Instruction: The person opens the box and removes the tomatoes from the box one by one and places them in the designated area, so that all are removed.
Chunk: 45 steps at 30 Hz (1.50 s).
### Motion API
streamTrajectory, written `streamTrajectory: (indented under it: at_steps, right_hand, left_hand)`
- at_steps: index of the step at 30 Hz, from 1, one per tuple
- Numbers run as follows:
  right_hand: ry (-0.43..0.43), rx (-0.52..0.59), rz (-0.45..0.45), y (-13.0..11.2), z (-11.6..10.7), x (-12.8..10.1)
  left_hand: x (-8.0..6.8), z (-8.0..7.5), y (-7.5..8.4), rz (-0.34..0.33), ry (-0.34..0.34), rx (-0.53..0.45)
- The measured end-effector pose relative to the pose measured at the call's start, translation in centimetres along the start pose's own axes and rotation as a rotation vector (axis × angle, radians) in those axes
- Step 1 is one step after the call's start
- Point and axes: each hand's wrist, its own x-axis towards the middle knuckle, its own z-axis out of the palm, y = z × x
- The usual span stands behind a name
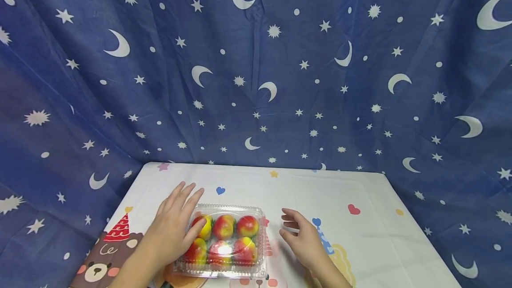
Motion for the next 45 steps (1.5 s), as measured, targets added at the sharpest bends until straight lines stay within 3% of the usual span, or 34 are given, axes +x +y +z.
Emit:
streamTrajectory:
  at_steps: [7,14,22,33,45]
  right_hand:
    - [-0.022,0.105,0.051,0.0,0.1,0.2]
    - [-0.103,0.252,0.079,-0.2,0.5,-0.1]
    - [-0.146,0.262,0.112,-0.1,0.7,-0.2]
    - [-0.231,0.375,0.157,0.2,1.5,-0.5]
    - [-0.266,0.396,0.172,0.4,2.3,-0.7]
  left_hand:
    - [-0.1,0.1,1.2,0.048,0.022,-0.020]
    - [-0.5,0.7,2.2,0.066,0.028,-0.028]
    - [-0.7,1.5,2.9,0.116,0.052,-0.018]
    - [-1.1,2.3,4.2,0.178,0.047,0.017]
    - [-1.5,2.4,5.2,0.139,-0.018,-0.003]
